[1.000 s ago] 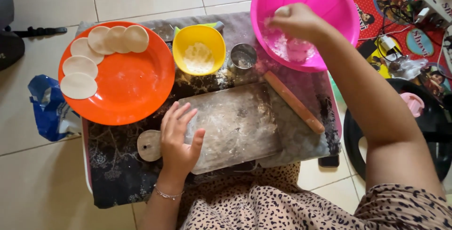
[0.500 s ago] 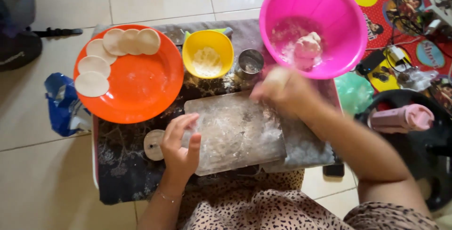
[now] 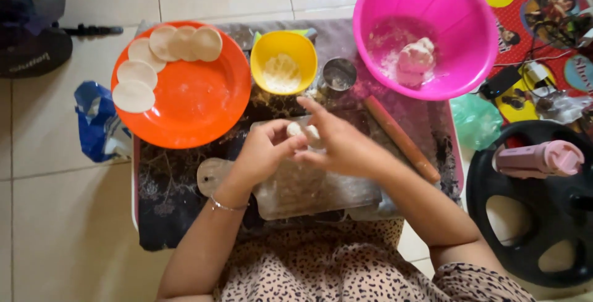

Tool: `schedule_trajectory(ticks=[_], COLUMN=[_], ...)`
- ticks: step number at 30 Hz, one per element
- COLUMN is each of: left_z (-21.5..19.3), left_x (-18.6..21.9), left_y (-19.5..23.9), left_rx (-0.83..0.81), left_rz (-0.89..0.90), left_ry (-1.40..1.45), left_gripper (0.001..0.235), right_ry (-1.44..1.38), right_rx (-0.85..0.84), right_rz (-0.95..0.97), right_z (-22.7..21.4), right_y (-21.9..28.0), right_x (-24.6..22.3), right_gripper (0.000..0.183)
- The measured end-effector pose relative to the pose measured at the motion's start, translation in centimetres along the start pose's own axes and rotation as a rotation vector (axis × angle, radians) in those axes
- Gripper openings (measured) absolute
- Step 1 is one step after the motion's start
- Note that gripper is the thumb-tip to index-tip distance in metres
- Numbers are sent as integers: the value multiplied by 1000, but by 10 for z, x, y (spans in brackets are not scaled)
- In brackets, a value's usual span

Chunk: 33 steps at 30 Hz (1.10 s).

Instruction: Rolling out dough with a rolling pin and cutting it into circular shapes using a metal cutter on a board.

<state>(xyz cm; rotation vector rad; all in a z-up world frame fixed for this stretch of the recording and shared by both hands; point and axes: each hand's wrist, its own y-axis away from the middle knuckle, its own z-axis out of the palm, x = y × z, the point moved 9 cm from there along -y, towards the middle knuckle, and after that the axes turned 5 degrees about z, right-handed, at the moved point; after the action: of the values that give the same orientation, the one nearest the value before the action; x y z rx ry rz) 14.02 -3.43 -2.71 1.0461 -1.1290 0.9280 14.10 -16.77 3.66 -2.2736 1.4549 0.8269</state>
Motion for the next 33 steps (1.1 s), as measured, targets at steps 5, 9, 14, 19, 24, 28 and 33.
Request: schedule_trajectory(ticks=[5,9,14,19,24,28,33], left_z=[0,-7,-5,2,20,25,24], left_x=[-5,-14,-5,8,26,26,29], left_y=[1,-5,-5,1,13,18,19], left_rx=[11,-1,-55,-56,-63,-50,-17], left_rz=[-17,25,118,146,198,191,169], left_ry=[222,218,147,182,147,83,121], left_gripper=[40,43,51,51,56,55,66], right_ry=[-728,-1029,-1046,-942,-663,-462,-481], right_rx=[-255,-199,-154,-235,-140,92,223], right_rz=[63,243,349,305,366,334,252], right_z=[1,4,19,40,43,26,6], right_y=[-7,-10,-13,-19,-18,-14,-6], right_x=[37,69,94,85,81,83,46], right_gripper=[62,48,36,48,75,69,53])
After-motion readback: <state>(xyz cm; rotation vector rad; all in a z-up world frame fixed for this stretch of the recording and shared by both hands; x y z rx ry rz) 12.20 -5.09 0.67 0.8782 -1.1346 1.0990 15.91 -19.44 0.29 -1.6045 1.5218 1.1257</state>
